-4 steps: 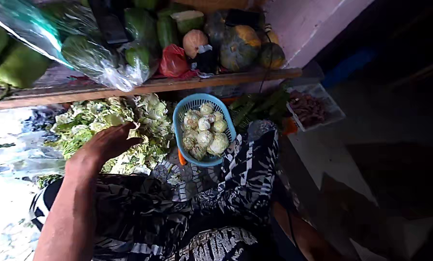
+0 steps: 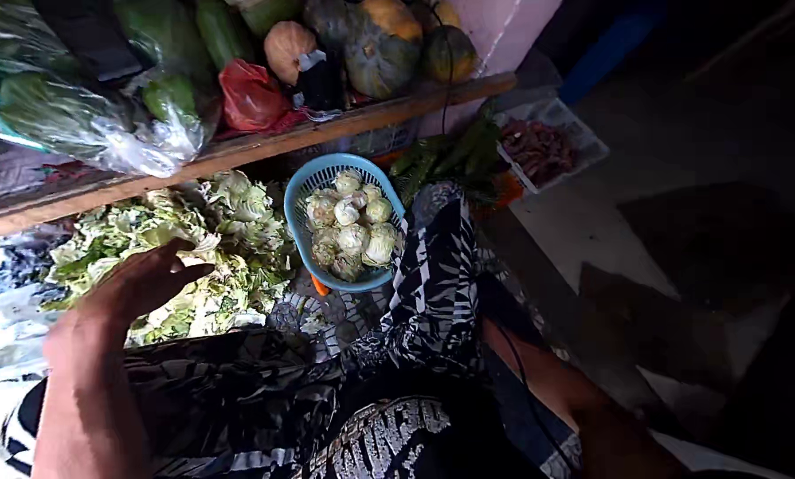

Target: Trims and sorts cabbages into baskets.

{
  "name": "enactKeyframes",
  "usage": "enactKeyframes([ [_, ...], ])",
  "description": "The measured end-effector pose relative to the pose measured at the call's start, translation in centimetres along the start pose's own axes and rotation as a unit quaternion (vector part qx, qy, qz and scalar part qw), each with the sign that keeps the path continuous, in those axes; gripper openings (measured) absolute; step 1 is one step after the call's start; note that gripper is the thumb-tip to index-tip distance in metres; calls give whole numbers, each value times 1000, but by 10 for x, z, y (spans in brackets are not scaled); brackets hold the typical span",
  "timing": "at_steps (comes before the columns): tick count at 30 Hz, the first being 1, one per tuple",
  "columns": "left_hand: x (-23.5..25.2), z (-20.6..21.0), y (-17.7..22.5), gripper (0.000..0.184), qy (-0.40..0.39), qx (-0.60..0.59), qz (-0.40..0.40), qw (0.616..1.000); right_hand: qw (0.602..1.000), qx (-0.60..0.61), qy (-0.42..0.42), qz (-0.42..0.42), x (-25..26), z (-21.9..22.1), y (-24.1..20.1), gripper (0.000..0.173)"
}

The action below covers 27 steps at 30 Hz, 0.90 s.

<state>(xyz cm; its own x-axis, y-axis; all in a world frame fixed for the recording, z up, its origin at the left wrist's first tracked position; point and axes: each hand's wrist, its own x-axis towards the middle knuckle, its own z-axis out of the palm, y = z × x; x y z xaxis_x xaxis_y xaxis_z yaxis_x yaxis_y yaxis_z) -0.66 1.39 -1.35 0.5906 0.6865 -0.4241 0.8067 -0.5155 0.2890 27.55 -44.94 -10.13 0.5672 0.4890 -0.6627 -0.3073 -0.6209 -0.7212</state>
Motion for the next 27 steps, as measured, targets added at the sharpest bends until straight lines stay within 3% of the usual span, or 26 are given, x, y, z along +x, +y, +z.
enactKeyframes([
  [2, 1, -1, 0, 59, -7, 12, -13, 1000, 991, 76, 23, 107, 67, -1, -31, 38],
  [5, 1, -3, 12, 60, -23, 17, -19, 999, 976, 170, 12, 133, 114, -28, -55, 45],
  [7, 0, -2, 22, 58, -16, -8, -9, 1000, 986, 146, -41, 68, 123, -52, -83, 59],
  [8, 0, 0, 27, 56, -11, -31, -12, 999, 992, 112, -35, 37, 125, -56, -102, 57],
  [10, 10, 13, 30, 53, 10, -79, -3, 997, 998, -17, 42, -33, 121, -54, -149, 49],
  [12, 24, 38, 25, 51, 11, -94, -4, 996, 960, -198, 132, -148, 115, -50, -195, 54],
  [14, 36, 62, 15, 51, -14, -40, -31, 999, 902, -299, 176, -258, 109, -35, -241, 58],
  [18, 46, 71, 27, 51, -58, -16, -18, 998, 846, -333, 114, -400, 94, 60, -310, 45],
  [21, 60, 88, 41, 53, -60, -29, -18, 998, 850, -390, 4, -354, 124, 162, -289, 38],
  [23, 71, 117, 47, 50, -67, -41, -36, 996, 884, -403, -105, -210, 154, 219, -226, 37],
  [25, 80, 158, 52, 45, -95, -67, -54, 992, 923, -328, -203, -7, 175, 249, -135, 41],
  [27, 88, 201, 53, 40, -134, -92, -63, 985, 903, -324, -247, 137, 169, 252, -68, 45],
])
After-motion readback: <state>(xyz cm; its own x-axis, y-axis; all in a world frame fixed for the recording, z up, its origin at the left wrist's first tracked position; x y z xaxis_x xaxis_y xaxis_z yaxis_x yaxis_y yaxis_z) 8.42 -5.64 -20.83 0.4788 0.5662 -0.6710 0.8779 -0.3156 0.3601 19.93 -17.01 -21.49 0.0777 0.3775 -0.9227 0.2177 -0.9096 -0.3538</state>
